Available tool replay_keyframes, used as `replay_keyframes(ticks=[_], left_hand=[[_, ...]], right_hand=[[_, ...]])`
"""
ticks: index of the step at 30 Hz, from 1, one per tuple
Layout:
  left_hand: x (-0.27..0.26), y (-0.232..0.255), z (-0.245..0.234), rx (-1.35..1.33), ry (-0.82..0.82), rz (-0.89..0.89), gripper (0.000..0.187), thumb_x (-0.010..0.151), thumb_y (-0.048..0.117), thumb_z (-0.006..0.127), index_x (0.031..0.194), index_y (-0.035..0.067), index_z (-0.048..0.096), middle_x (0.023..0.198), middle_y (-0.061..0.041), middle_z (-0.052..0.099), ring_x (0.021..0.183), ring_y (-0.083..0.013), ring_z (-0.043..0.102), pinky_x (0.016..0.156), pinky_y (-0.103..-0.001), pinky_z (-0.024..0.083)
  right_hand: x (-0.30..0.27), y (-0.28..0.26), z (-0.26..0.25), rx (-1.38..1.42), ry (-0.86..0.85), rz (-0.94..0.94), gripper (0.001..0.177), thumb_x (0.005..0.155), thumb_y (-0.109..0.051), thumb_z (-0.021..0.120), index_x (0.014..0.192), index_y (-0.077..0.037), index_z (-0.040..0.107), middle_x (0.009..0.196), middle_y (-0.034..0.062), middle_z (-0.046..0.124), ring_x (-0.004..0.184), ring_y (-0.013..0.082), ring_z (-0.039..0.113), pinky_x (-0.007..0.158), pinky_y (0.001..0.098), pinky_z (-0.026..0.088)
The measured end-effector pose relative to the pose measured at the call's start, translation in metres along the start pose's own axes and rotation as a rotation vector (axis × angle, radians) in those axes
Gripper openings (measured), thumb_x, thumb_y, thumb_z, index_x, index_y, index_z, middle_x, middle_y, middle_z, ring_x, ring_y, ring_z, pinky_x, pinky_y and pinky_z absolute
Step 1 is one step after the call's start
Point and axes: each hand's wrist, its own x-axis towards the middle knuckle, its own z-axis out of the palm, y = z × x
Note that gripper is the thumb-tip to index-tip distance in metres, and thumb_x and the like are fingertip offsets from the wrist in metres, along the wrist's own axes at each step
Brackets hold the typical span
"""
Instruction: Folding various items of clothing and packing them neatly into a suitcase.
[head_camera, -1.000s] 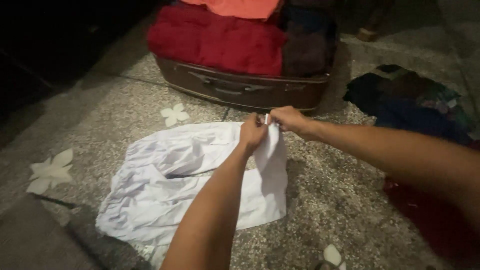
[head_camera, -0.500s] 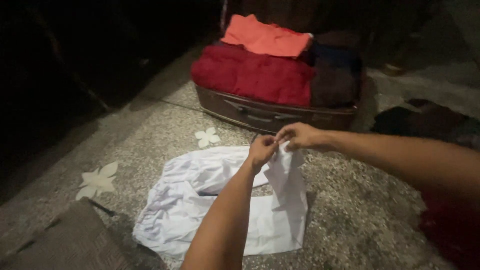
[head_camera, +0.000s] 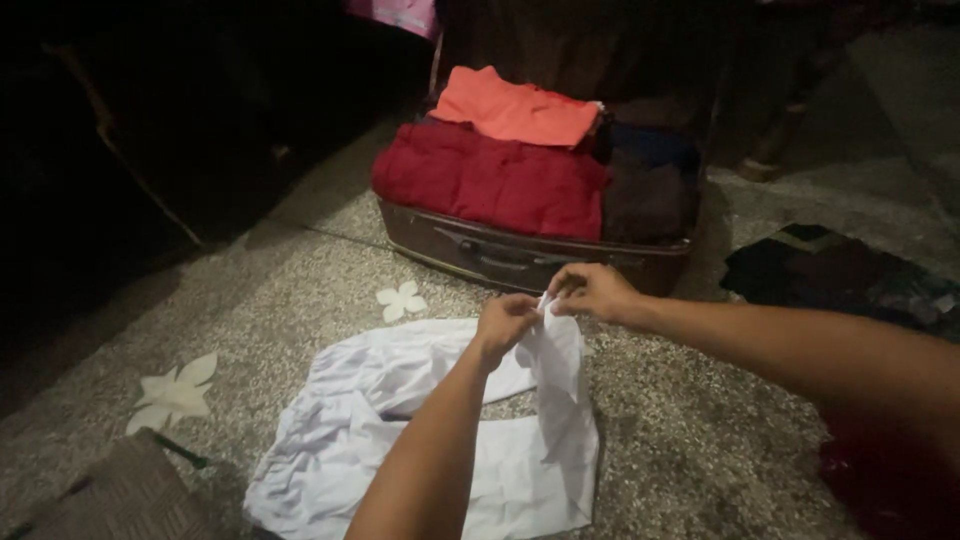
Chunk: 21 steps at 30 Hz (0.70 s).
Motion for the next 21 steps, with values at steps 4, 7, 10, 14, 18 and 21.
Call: replay_keyframes(ticks=[4, 7, 10, 14, 18, 21], left_hand=[[-0.007, 0.008, 0.009, -0.09, -0.048, -0.044, 0.026, 0.087, 0.017, 0.075, 0.109, 0.003, 0.077, 0.093, -0.003, 0.076, 0.078, -0.0129, 0.066, 0.069, -0.029, 0.052], [-0.018, 0.04, 0.014, -0.099, -0.073, -0.084, 0.027, 0.089, 0.021, 0.072, 0.11, 0.006, 0.078, 0.092, -0.001, 0.074, 0.077, -0.0108, 0.063, 0.066, -0.028, 0.05], [-0.022, 0.064, 0.017, -0.012, -0.051, -0.163, 0.029, 0.089, 0.028, 0.074, 0.109, 0.008, 0.078, 0.091, 0.001, 0.073, 0.079, -0.0092, 0.064, 0.068, -0.027, 0.051], [-0.009, 0.042, 0.01, 0.015, -0.115, -0.084, 0.034, 0.087, 0.029, 0.08, 0.109, 0.004, 0.079, 0.092, -0.004, 0.075, 0.081, -0.0131, 0.064, 0.071, -0.029, 0.05], [-0.014, 0.038, 0.009, -0.017, -0.152, 0.012, 0.033, 0.087, 0.027, 0.082, 0.109, 0.003, 0.078, 0.096, -0.004, 0.078, 0.088, -0.0129, 0.07, 0.08, -0.029, 0.055], [-0.011, 0.027, 0.01, 0.04, -0.125, 0.057, 0.03, 0.088, 0.026, 0.081, 0.107, 0.003, 0.078, 0.094, -0.004, 0.078, 0.086, -0.0124, 0.07, 0.078, -0.029, 0.056]], right_hand=[[0.005, 0.027, -0.005, 0.222, -0.052, -0.063, 0.03, 0.079, -0.007, 0.086, 0.105, -0.005, 0.073, 0.096, 0.006, 0.074, 0.088, 0.0123, 0.07, 0.08, 0.0303, 0.059], [0.009, 0.026, -0.011, 0.177, -0.079, -0.123, 0.025, 0.082, -0.009, 0.082, 0.105, -0.006, 0.072, 0.096, 0.0032, 0.076, 0.091, 0.0111, 0.072, 0.084, 0.0292, 0.061], [0.005, 0.022, -0.013, 0.231, -0.066, -0.171, 0.024, 0.084, -0.009, 0.081, 0.105, -0.004, 0.071, 0.096, 0.0044, 0.076, 0.091, 0.0125, 0.072, 0.084, 0.0299, 0.059], [-0.004, 0.004, -0.015, 0.131, -0.011, -0.109, 0.025, 0.085, -0.011, 0.079, 0.108, -0.005, 0.071, 0.098, 0.0034, 0.076, 0.094, 0.0122, 0.072, 0.085, 0.0305, 0.059], [-0.007, -0.001, -0.012, 0.004, -0.046, 0.042, 0.035, 0.087, -0.016, 0.075, 0.12, -0.013, 0.069, 0.099, 0.0019, 0.074, 0.09, 0.0153, 0.07, 0.081, 0.0357, 0.059], [-0.01, 0.002, -0.011, -0.123, -0.067, -0.094, 0.031, 0.089, -0.025, 0.074, 0.119, -0.015, 0.074, 0.106, -0.0002, 0.07, 0.095, 0.0165, 0.071, 0.081, 0.0358, 0.06]])
